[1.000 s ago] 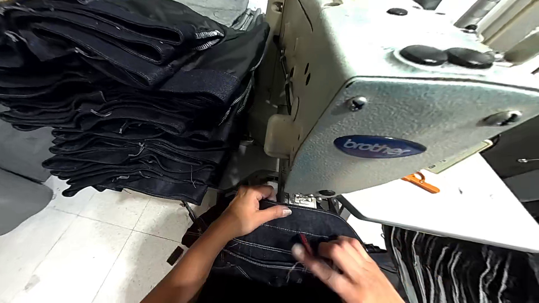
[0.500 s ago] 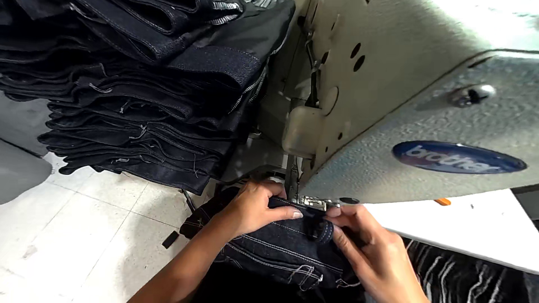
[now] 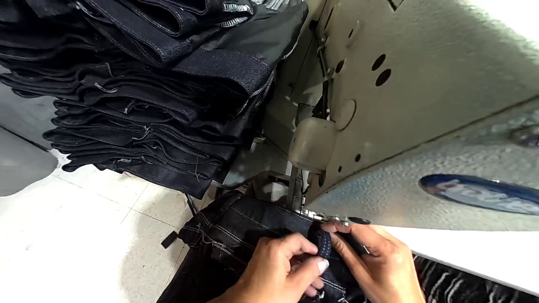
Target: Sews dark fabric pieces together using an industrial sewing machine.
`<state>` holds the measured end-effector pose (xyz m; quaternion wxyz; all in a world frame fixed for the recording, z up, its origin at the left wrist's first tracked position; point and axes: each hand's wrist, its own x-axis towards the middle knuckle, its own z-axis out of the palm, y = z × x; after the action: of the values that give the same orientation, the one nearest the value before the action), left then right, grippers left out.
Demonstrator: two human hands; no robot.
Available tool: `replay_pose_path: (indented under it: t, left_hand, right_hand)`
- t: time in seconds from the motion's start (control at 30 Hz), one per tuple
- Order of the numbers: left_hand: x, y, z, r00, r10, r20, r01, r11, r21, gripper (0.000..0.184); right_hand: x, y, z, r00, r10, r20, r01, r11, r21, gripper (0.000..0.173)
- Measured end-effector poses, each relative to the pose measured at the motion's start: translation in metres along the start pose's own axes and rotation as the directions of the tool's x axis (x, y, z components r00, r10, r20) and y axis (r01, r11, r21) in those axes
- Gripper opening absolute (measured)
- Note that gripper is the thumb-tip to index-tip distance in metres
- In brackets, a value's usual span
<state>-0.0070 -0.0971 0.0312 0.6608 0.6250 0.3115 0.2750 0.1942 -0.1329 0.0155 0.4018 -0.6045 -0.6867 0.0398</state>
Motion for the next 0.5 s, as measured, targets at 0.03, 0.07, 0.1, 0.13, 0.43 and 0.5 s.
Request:
replay_pose_path:
  t: [0.03, 0.07, 0.1, 0.13, 0.43, 0.5]
  left_hand:
    - [0.002, -0.002, 0.002, 1.000, -0.018, -0.024, 0.017, 0.998, -0.053, 0.018]
    - [0.003, -0.003, 0.003, 0.999, -0.028, -0.045, 0.024, 0.997, -0.075, 0.019]
    - [0.004, -0.004, 0.003, 0.998, -0.033, -0.062, 0.028, 0.996, -0.080, 0.020]
    - [0.005, -0.005, 0.004, 0.996, -0.033, -0.078, 0.027, 0.997, -0.079, 0.020]
    - [0.010, 0.004, 0.003, 0.993, -0.073, -0.097, 0.086, 0.988, 0.129, 0.027]
    - [0.010, -0.015, -0.002, 0.934, 0.344, -0.093, -0.229, 0.780, 0.583, 0.031]
  right_hand:
    - [0.000, 0.000, 0.001, 1.000, -0.012, -0.018, 0.012, 1.000, -0.008, 0.015]
    - [0.000, -0.001, 0.003, 0.999, -0.022, -0.037, 0.021, 1.000, -0.013, 0.014]
    - [0.000, -0.002, 0.004, 0.998, -0.030, -0.054, 0.029, 0.999, -0.018, 0.013]
    - [-0.001, -0.002, 0.005, 0.997, -0.039, -0.068, 0.037, 0.999, -0.026, 0.012]
    - [-0.013, -0.009, -0.011, 0.976, -0.149, 0.162, 0.189, 0.944, -0.270, 0.037]
    - [-0.013, -0.005, -0.011, 0.977, -0.148, 0.152, 0.184, 0.948, -0.260, 0.040]
